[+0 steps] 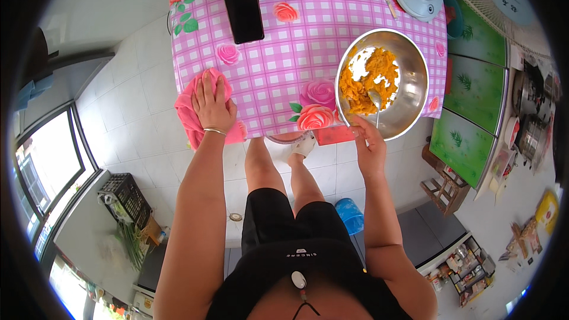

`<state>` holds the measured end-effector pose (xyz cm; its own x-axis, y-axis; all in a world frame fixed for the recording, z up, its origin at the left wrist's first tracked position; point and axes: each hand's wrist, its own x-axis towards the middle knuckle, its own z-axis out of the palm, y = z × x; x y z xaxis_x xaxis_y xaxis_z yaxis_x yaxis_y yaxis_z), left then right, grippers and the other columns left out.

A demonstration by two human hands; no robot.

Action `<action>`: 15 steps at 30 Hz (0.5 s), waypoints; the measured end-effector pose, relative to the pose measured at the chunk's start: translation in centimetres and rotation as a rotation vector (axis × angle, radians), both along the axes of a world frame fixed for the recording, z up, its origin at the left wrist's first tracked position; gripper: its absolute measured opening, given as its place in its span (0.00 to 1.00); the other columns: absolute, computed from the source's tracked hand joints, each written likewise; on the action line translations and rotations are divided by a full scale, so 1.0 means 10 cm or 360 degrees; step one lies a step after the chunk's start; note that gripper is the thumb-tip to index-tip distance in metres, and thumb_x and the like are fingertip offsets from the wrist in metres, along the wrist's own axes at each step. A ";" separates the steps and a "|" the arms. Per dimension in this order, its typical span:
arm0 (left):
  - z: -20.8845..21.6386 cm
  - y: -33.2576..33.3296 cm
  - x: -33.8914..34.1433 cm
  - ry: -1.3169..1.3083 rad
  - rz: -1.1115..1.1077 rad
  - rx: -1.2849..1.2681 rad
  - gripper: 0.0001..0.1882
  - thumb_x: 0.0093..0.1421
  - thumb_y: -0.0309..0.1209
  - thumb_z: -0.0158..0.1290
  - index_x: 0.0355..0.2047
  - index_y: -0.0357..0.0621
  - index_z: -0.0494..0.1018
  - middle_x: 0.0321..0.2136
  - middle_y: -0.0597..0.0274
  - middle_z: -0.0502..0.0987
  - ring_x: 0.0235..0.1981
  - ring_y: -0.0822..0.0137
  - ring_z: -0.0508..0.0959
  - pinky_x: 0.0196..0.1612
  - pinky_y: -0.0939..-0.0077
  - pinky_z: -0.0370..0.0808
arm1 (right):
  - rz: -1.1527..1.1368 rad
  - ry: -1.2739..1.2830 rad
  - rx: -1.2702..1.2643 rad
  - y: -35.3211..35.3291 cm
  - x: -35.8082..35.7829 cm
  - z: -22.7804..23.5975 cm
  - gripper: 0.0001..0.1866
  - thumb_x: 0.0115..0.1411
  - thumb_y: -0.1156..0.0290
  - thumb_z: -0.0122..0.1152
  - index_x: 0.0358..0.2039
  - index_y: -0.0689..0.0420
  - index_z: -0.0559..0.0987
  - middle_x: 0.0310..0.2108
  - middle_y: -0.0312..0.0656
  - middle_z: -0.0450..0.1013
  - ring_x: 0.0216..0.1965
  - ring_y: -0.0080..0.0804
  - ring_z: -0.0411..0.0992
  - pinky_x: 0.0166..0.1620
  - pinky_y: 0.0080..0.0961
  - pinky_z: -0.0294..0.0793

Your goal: The person retrieves a seasoning packet from a cabinet, opens it, and pours the contents into a metal bowl containing a yellow mixture. They then use a spoon to mix the ingredients thoroughly.

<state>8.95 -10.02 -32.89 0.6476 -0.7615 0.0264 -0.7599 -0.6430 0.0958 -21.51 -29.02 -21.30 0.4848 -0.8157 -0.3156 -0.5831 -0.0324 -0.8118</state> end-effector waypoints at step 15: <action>0.77 -0.31 0.10 0.0570 -0.0004 0.0511 0.41 0.49 0.50 0.56 0.60 0.46 0.56 0.64 0.50 0.45 0.64 0.44 0.44 0.61 0.39 0.40 | 0.0143 0.0144 0.0013 0.19 0.02 0.57 0.14 0.57 0.78 0.53 0.45 0.62 0.74 0.39 0.49 0.74 0.40 0.38 0.74 0.43 0.26 0.72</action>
